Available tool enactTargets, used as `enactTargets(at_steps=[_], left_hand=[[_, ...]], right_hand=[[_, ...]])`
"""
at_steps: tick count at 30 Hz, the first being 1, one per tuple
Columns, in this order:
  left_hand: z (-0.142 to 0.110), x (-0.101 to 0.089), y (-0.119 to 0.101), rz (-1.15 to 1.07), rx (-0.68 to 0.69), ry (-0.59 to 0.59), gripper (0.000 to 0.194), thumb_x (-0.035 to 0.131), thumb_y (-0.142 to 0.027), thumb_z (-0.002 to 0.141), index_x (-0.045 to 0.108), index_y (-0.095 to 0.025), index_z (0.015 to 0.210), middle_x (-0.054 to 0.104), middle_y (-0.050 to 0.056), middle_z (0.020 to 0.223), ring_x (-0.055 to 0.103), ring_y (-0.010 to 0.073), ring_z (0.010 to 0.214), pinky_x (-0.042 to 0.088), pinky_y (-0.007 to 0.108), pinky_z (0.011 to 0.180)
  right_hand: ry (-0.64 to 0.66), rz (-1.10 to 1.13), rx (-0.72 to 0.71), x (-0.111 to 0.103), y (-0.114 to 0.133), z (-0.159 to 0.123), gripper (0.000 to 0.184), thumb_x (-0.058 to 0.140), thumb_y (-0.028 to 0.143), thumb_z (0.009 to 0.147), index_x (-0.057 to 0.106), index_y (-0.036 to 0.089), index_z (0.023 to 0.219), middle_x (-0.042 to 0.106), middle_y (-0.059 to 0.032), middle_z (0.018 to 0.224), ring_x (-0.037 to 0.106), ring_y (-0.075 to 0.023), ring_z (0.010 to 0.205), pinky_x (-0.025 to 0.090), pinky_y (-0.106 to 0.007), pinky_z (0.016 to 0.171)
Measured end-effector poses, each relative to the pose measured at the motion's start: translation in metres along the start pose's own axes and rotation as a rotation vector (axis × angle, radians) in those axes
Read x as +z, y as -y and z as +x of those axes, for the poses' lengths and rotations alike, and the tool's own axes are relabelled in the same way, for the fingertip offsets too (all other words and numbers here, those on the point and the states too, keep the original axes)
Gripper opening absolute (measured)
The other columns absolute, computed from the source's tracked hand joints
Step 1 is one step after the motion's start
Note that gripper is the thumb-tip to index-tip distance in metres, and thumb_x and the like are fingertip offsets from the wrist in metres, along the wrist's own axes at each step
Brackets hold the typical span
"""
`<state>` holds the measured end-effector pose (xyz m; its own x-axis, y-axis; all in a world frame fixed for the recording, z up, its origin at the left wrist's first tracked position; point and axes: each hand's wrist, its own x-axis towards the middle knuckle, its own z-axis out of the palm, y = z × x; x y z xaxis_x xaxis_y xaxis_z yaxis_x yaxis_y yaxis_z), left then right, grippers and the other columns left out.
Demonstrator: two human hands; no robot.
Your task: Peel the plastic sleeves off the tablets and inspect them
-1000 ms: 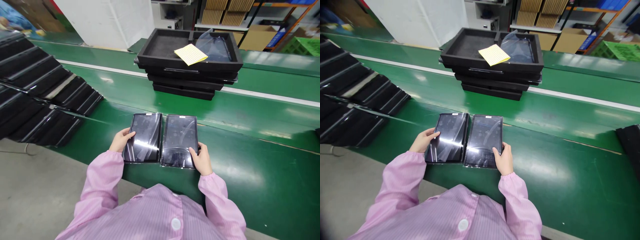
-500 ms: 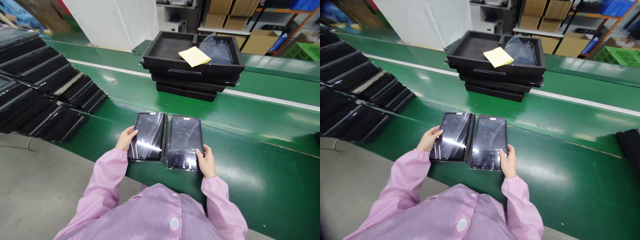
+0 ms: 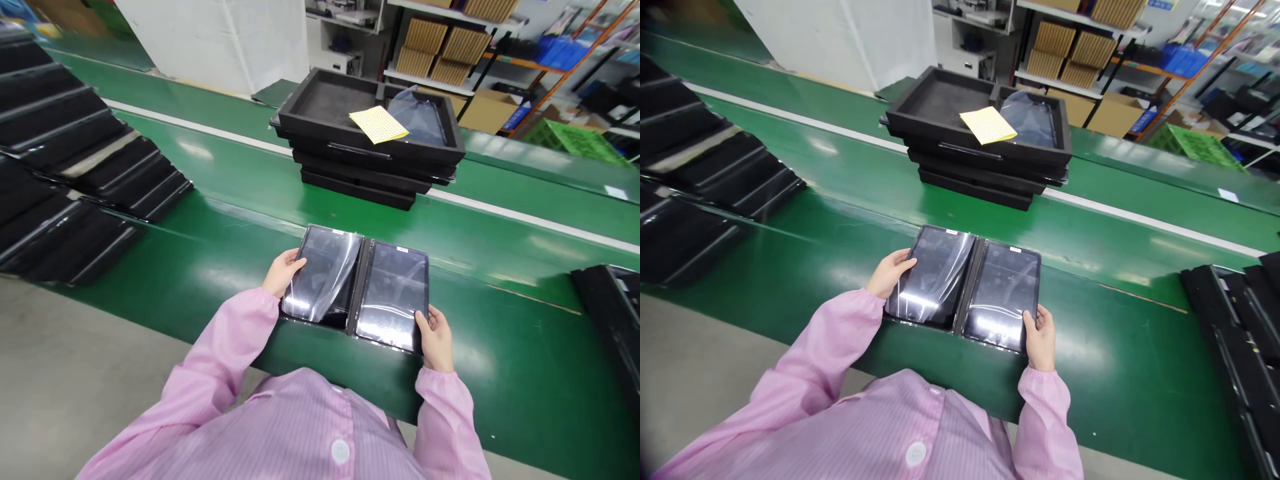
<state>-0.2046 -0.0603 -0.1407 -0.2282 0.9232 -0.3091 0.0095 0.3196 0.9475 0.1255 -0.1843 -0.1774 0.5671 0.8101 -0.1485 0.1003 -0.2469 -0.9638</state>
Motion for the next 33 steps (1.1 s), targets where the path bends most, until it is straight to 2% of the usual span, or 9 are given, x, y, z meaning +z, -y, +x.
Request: enactTargets(at_steps=[5, 13, 19, 21, 23, 26, 29, 31, 33], left_hand=[[-0.001, 0.023, 0.001, 0.047, 0.034, 0.053, 0.029, 0.067, -0.018, 0.077, 0.066, -0.016, 0.106, 0.073, 0.013, 0.121, 0.069, 0.0246, 0.115, 0.048, 0.044, 0.111], [0.003, 0.045, -0.005, 0.238, 0.088, 0.11, 0.037, 0.055, -0.016, 0.086, 0.057, -0.013, 0.123, 0.066, 0.016, 0.13, 0.064, 0.0245, 0.124, 0.045, 0.044, 0.113], [0.002, 0.046, -0.026, 0.452, 0.151, 0.211, 0.049, 0.067, -0.023, 0.081, 0.06, -0.009, 0.127, 0.062, 0.02, 0.13, 0.055, 0.0351, 0.134, 0.037, 0.051, 0.119], [-0.008, 0.041, -0.026, 0.631, 0.302, 0.215, 0.061, 0.069, -0.028, 0.081, 0.054, -0.008, 0.136, 0.054, 0.024, 0.143, 0.045, 0.0401, 0.142, 0.033, 0.057, 0.12], [-0.025, 0.041, -0.017, 0.843, 0.579, 0.239, 0.067, 0.065, -0.032, 0.085, 0.045, -0.009, 0.145, 0.042, 0.026, 0.156, 0.033, 0.0417, 0.15, 0.028, 0.061, 0.122], [-0.052, 0.049, 0.006, 0.987, 0.927, 0.455, 0.055, 0.053, -0.028, 0.094, 0.046, -0.016, 0.147, 0.044, 0.02, 0.158, 0.04, 0.0348, 0.148, 0.036, 0.056, 0.12], [-0.075, 0.064, 0.032, 1.025, 1.073, 0.626, 0.047, 0.045, -0.015, 0.094, 0.055, -0.017, 0.14, 0.052, 0.017, 0.152, 0.049, 0.0281, 0.142, 0.043, 0.047, 0.117], [-0.084, 0.07, 0.043, 1.026, 1.111, 0.645, 0.049, 0.042, -0.011, 0.094, 0.056, -0.015, 0.14, 0.054, 0.017, 0.151, 0.049, 0.027, 0.142, 0.043, 0.046, 0.117], [-0.088, 0.073, 0.048, 1.013, 1.126, 0.627, 0.049, 0.04, -0.013, 0.096, 0.053, -0.011, 0.143, 0.056, 0.019, 0.149, 0.049, 0.0263, 0.143, 0.041, 0.044, 0.118]], right_hand=[[-0.035, -0.084, -0.022, -0.013, 0.0, 0.014, 0.062, 0.071, 0.066, 0.063, 0.055, 0.021, 0.101, 0.072, -0.0141, 0.105, 0.069, -0.029, 0.1, 0.053, -0.047, 0.095], [0.058, -0.127, -0.046, -0.018, 0.007, 0.031, 0.061, 0.072, 0.067, 0.062, 0.054, 0.023, 0.102, 0.071, -0.0083, 0.095, 0.067, -0.0233, 0.077, 0.056, -0.04, 0.073], [0.065, -0.099, -0.081, -0.029, 0.013, 0.037, 0.059, 0.073, 0.067, 0.061, 0.056, 0.024, 0.098, 0.072, -0.0078, 0.095, 0.069, -0.0251, 0.087, 0.057, -0.042, 0.081], [0.062, -0.098, -0.094, -0.03, 0.014, 0.037, 0.058, 0.074, 0.066, 0.061, 0.057, 0.024, 0.098, 0.073, -0.0083, 0.095, 0.07, -0.0264, 0.092, 0.056, -0.044, 0.086], [0.054, -0.103, -0.104, -0.03, 0.014, 0.036, 0.058, 0.073, 0.066, 0.062, 0.057, 0.024, 0.099, 0.073, -0.009, 0.097, 0.07, -0.0272, 0.096, 0.056, -0.046, 0.09], [0.048, -0.133, -0.11, -0.031, 0.012, 0.032, 0.061, 0.072, 0.068, 0.063, 0.058, 0.023, 0.102, 0.074, -0.0095, 0.098, 0.07, -0.0272, 0.097, 0.056, -0.045, 0.09], [0.052, -0.198, -0.1, -0.036, 0.012, 0.026, 0.065, 0.07, 0.072, 0.064, 0.059, 0.022, 0.104, 0.074, -0.0088, 0.093, 0.071, -0.0273, 0.089, 0.058, -0.043, 0.083], [0.036, -0.267, -0.095, -0.041, 0.014, 0.021, 0.065, 0.069, 0.072, 0.065, 0.061, 0.021, 0.105, 0.072, -0.0106, 0.092, 0.07, -0.0303, 0.086, 0.058, -0.048, 0.082], [-0.012, -0.339, -0.118, -0.041, 0.021, 0.016, 0.062, 0.072, 0.068, 0.066, 0.064, 0.021, 0.106, 0.071, -0.0157, 0.1, 0.068, -0.037, 0.098, 0.054, -0.055, 0.091]])
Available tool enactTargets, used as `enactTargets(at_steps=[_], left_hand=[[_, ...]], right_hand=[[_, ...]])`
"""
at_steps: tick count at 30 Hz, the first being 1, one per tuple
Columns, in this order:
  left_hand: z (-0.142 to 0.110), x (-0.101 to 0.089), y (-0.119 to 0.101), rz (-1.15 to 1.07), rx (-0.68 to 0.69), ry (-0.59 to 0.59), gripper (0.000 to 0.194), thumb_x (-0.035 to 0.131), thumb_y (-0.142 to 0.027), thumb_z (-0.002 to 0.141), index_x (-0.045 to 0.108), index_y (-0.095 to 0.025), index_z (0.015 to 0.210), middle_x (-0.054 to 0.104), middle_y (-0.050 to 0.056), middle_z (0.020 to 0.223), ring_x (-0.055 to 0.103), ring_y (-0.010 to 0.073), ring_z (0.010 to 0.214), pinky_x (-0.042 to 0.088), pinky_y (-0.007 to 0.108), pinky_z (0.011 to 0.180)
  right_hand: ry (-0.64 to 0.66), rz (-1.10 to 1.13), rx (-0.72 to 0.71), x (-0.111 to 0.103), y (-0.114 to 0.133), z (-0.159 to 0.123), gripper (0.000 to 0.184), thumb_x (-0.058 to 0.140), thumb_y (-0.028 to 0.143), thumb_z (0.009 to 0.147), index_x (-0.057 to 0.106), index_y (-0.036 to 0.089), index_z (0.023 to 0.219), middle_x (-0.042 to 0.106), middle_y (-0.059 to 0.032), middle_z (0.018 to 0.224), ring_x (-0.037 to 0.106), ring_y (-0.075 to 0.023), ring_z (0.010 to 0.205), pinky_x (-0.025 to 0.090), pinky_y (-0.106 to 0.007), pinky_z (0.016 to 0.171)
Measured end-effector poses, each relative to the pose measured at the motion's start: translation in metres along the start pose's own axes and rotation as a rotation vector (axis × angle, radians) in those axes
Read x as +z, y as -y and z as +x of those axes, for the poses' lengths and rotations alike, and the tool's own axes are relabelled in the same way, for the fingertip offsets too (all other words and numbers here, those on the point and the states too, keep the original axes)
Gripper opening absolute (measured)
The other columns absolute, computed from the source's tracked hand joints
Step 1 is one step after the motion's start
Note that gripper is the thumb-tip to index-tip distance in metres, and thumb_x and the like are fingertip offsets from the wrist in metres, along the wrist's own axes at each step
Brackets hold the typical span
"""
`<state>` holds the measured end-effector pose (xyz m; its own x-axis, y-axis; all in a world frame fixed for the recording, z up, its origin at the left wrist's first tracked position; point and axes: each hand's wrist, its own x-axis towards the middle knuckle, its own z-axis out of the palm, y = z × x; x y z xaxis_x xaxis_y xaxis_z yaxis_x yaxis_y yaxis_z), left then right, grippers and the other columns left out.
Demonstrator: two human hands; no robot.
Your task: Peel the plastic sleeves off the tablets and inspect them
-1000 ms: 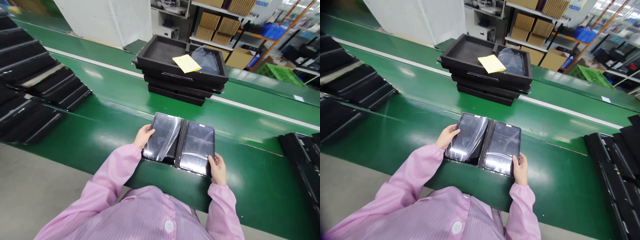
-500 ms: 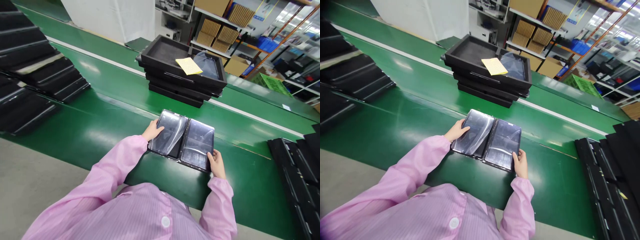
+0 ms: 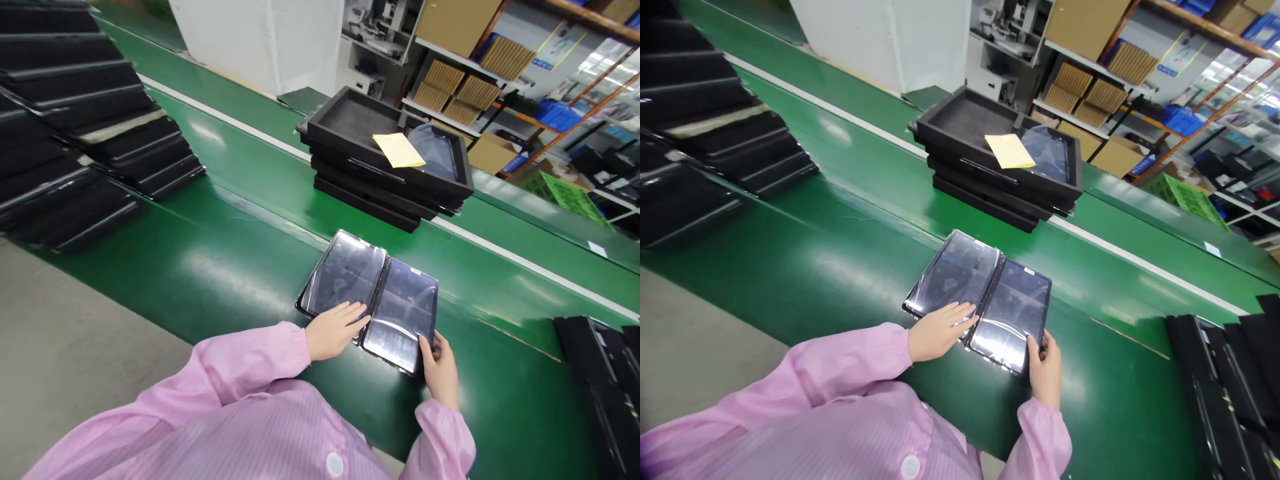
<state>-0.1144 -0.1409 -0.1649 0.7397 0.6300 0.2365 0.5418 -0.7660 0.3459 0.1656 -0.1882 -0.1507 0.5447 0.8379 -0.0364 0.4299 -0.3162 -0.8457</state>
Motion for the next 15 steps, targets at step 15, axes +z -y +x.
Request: enactTargets(at_steps=[15], left_hand=[[-0.092, -0.071, 0.088, -0.039, -0.721, -0.283, 0.033, 0.059, -0.029, 0.092, 0.073, -0.024, 0.121, 0.066, 0.013, 0.139, 0.06, 0.0291, 0.132, 0.049, 0.048, 0.111]], right_hand=[[0.196, -0.449, -1.027, 0.13, 0.032, -0.026, 0.071, 0.036, 0.054, 0.099, 0.014, 0.032, 0.163, 0.056, -0.0204, 0.147, 0.061, -0.0483, 0.125, 0.045, -0.078, 0.096]])
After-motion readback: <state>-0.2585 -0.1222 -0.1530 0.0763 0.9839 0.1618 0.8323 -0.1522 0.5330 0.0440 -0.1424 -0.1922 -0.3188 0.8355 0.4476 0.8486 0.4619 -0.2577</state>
